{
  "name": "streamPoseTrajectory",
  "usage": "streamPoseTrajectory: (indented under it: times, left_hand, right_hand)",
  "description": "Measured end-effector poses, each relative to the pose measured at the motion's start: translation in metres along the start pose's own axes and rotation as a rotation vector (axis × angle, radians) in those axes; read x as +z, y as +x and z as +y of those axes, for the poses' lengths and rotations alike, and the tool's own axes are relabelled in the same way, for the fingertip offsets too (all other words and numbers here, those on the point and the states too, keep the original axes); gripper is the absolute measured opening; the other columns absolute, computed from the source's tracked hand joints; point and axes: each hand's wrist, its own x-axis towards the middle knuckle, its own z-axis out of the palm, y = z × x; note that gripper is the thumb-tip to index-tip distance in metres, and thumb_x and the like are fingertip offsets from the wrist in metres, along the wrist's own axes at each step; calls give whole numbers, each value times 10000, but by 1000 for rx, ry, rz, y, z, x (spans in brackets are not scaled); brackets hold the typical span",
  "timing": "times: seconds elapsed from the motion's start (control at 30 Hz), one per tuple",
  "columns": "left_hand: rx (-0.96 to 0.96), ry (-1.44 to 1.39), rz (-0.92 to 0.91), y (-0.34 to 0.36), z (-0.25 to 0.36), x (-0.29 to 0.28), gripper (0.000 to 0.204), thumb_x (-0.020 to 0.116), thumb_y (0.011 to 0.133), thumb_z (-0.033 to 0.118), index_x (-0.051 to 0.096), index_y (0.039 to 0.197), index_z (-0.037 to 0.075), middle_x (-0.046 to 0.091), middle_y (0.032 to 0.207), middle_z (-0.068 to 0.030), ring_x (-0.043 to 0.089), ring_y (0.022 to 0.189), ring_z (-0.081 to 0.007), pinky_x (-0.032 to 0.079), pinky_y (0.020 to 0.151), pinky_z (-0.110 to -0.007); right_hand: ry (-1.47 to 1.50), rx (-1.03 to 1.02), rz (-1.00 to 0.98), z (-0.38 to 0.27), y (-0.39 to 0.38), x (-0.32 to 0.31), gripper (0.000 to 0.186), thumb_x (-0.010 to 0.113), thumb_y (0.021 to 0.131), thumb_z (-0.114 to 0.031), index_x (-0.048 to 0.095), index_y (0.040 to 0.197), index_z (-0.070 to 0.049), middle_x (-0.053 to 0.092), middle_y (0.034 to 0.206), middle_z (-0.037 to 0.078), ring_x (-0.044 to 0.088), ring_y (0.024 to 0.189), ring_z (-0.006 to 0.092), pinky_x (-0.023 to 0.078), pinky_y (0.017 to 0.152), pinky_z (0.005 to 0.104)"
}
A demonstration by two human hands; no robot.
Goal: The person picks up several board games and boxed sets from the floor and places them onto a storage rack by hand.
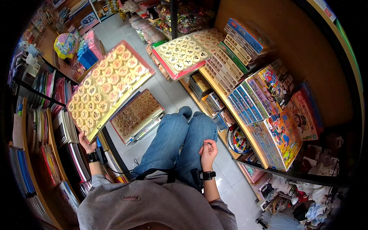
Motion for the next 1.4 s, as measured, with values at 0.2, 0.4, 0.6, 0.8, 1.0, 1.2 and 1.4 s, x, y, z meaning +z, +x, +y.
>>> streamPoseTrajectory:
  times: [0.2,0.4,0.6,0.8,1.0,1.2,1.4]
  left_hand:
    - [-135,-99,-24,23,-49,97,440,515,789,230,490,1162,-4,566,1142,-114,548,1027,-230,414,900,-353]
    - [-252,-16,-46,63,-125,141,315,557,781,204,544,1051,42,606,1031,-58,580,929,-180,448,827,-311]
    - [-343,31,-85,69,-146,179,312,546,802,205,528,1068,44,617,988,-47,609,847,-160,502,696,-279]
    - [-347,31,-40,84,-151,178,341,535,799,198,518,1093,26,606,1023,-62,592,899,-179,478,774,-310]
    - [-363,-2,6,100,-164,164,384,536,778,223,514,1104,22,602,1044,-70,580,932,-197,464,806,-323]
    - [-385,16,-72,124,-170,162,408,509,793,242,497,1134,18,591,1079,-99,587,953,-222,474,833,-350]
    - [-456,69,-124,126,-182,172,298,519,795,237,550,1030,57,622,979,-52,599,840,-175,482,706,-290]
  right_hand:
    - [17,-21,22,2,-1,-2,53,468,898,-82,510,876,-57,446,478,-8,387,385,50,261,372,177]
    - [59,5,37,3,-3,-8,46,473,898,-87,505,878,-61,456,483,1,394,382,59,268,368,179]
    - [82,29,97,1,-6,-16,43,475,896,-67,506,865,-62,460,490,0,396,400,50,265,372,180]
    - [74,51,105,2,-4,-23,44,474,897,-74,508,871,-66,458,487,2,395,396,52,261,371,177]
    - [55,37,102,2,-1,-22,43,477,897,-78,510,874,-65,457,484,2,389,387,54,263,370,179]
    - [19,44,116,0,-1,-25,46,478,895,-73,512,866,-61,454,484,-1,385,389,51,260,370,180]
    - [56,42,126,3,2,-24,40,481,892,-68,510,867,-59,454,482,-4,384,390,45,258,369,178]
